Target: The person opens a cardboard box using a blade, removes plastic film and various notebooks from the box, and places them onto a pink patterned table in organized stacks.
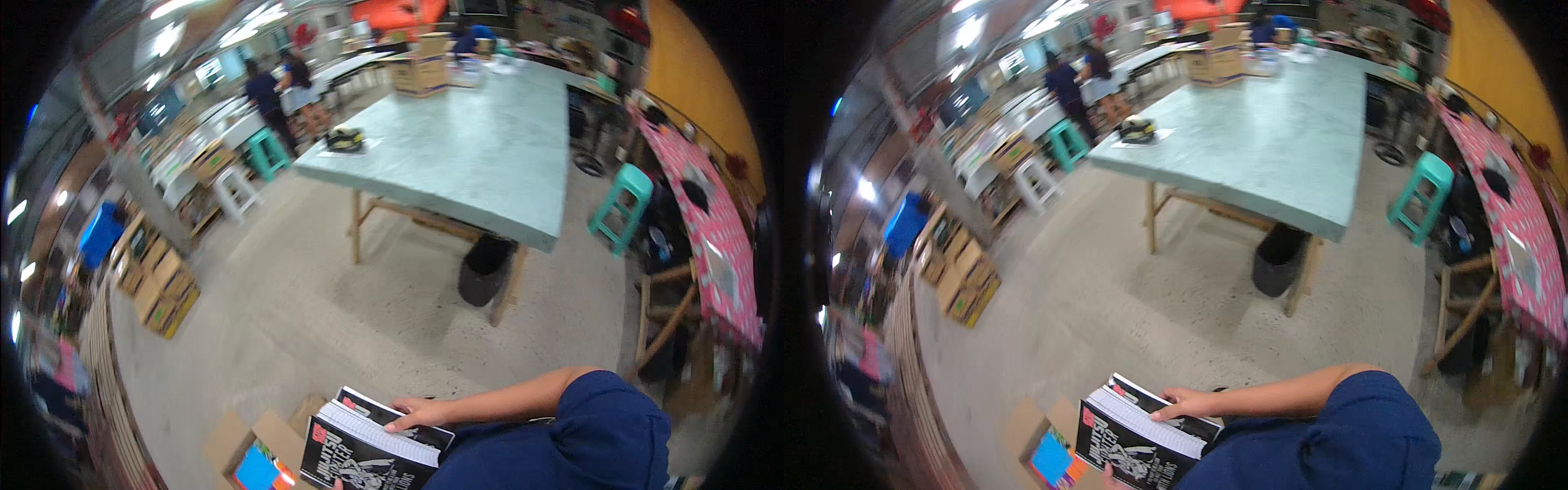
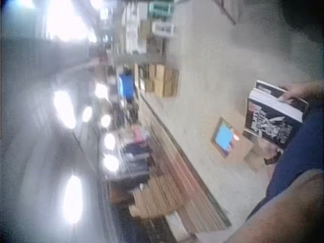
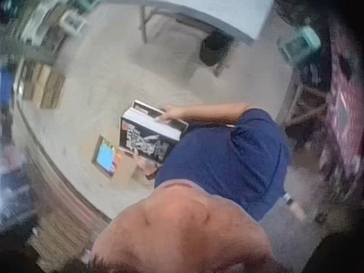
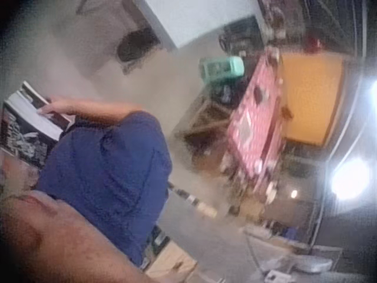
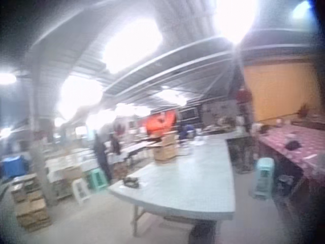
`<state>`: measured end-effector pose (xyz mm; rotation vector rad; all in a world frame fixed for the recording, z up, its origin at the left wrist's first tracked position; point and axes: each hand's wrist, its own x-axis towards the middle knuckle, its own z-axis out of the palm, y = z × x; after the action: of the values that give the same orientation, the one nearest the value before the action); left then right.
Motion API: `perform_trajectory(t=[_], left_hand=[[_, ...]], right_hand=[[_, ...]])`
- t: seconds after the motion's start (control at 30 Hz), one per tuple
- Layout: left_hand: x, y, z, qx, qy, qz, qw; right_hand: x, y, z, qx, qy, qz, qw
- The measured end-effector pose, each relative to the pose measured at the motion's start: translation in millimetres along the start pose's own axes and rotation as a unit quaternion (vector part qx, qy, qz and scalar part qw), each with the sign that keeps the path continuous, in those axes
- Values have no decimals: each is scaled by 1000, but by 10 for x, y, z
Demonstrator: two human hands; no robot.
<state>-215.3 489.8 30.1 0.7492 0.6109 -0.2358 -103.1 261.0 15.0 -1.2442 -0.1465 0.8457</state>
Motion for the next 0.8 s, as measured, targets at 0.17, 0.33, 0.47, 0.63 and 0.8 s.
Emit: perform_trajectory(t=[0.17, 0.33, 0.47, 0.63, 0.8], left_hand=[[22, 95, 438, 46, -179, -200, 962], [583, -487, 1319, 215, -239, -255, 912], [666, -1445, 2506, 294, -329, -265, 858], [322, -3256, 4045, 247, -435, -377, 780], [-189, -4788, 5140, 376, -415, -436, 705]], right_hand=[[-945, 81, 71, 76, 162, -36, 983], [-1825, 250, -358, 120, 328, -130, 928], [-2798, 503, -906, 173, 467, -178, 849], [-4505, 767, -1856, 210, 571, -247, 754], [-5852, 855, -2584, 230, 663, -271, 659]])
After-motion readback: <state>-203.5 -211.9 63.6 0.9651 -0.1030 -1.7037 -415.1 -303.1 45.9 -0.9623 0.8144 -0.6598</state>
